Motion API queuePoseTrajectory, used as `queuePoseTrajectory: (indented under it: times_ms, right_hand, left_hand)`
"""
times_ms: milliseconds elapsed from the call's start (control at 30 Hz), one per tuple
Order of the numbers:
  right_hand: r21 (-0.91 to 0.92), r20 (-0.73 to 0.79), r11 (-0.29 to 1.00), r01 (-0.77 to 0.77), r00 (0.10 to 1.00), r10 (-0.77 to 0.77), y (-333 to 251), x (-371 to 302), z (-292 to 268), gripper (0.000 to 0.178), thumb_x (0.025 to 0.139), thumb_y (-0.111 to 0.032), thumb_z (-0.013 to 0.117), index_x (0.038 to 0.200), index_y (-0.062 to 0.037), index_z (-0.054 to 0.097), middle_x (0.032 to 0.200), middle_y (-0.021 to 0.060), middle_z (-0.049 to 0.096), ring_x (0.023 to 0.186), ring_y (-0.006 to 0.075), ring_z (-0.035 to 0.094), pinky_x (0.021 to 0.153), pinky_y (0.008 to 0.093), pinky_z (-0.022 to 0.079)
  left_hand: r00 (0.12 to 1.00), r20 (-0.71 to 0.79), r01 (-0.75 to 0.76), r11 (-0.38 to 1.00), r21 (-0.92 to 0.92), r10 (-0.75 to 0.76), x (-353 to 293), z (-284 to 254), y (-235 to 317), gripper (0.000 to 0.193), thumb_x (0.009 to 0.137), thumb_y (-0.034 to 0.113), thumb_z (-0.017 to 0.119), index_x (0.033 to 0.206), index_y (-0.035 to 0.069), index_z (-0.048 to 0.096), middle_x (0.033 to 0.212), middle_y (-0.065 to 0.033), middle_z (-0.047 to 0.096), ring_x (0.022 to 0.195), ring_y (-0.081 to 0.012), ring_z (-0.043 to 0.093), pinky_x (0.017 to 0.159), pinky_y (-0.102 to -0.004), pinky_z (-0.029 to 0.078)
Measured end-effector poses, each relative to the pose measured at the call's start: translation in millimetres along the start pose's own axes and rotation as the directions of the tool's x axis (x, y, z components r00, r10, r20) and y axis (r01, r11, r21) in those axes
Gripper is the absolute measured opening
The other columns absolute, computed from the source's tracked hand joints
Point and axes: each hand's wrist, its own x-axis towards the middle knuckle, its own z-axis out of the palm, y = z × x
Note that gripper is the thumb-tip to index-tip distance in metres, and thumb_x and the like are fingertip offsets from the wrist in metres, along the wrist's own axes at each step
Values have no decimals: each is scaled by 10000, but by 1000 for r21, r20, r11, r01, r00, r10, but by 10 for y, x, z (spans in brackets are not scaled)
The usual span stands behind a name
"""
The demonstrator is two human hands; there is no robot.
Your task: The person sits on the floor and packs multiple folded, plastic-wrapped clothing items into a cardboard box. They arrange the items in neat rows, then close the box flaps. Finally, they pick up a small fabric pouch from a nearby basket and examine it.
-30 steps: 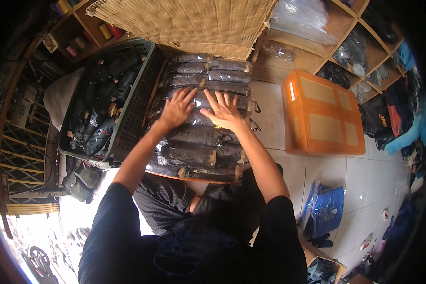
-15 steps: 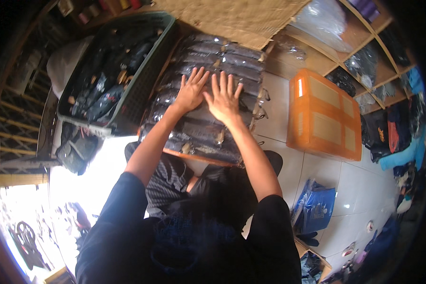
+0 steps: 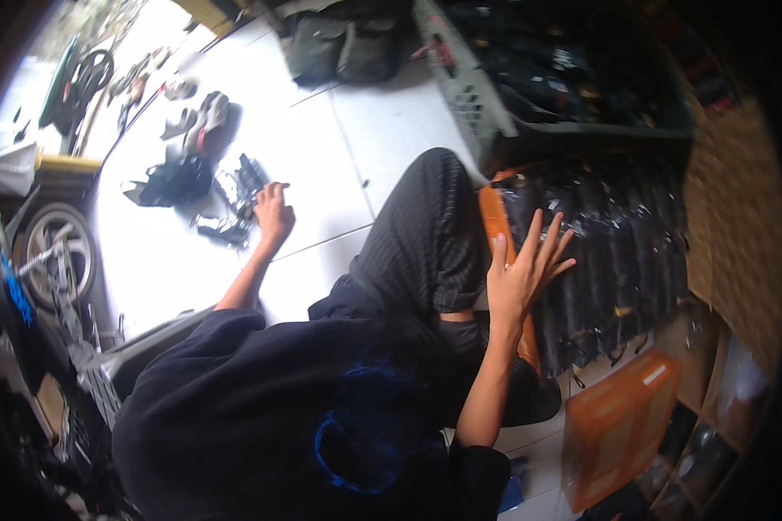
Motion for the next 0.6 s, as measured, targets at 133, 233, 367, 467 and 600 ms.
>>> queuePoseTrajectory:
  times_ms: [133, 233, 367, 467, 600]
  right_hand:
    - [67, 65, 992, 109, 991, -113, -341, -55, 97, 555, 918, -248, 610, 1423, -86, 448, 1562, 150, 268, 1459, 410, 176, 1129, 674, 61]
    - [70, 97, 987, 141, 984, -148, -445, -73, 110, 523, 914, -230, 607, 1398, -78, 477, 1550, 144, 285, 1458, 403, 185, 1128, 681, 67]
    - [59, 144, 983, 173, 973, -180, -441, -94, 79, 497, 909, -214, 607, 1375, -77, 502, 1539, 135, 302, 1453, 396, 202, 1127, 685, 75]
    - [68, 156, 988, 140, 976, -149, -469, -170, 37, 486, 907, -202, 608, 1369, -85, 510, 1538, 128, 304, 1449, 393, 215, 1127, 687, 75]
    - [85, 159, 992, 88, 982, -101, -448, -304, 26, 447, 908, -190, 608, 1339, -96, 540, 1525, 125, 319, 1442, 370, 241, 1131, 684, 78]
  left_hand:
    - [910, 166, 348, 917, 196, -381, -443, 44, -1399, 810, 736, 19, 646, 1447, 241, 329, 1536, -125, 268, 1296, -513, 355, 936, -656, 385]
    - [956, 170, 185, 942, 281, -239, -282, 3, -1656, 871, 742, 19, 649, 1481, 285, 273, 1554, -120, 245, 1283, -459, 414, 909, -621, 431]
    - [937, 331, -22, 931, 363, -107, 212, 18, -1533, 836, 750, 17, 633, 1475, 270, 302, 1552, -138, 247, 1246, -437, 466, 883, -584, 470]
    - [927, 371, -66, 955, 290, -49, 608, 53, -1467, 811, 756, 15, 620, 1471, 258, 324, 1551, -153, 248, 1218, -421, 505, 863, -557, 499]
    - [972, 228, 59, 998, 13, -60, 797, 351, -1427, 621, 724, -53, 550, 1320, 121, 524, 1268, -297, 426, 987, -472, 607, 812, -489, 546]
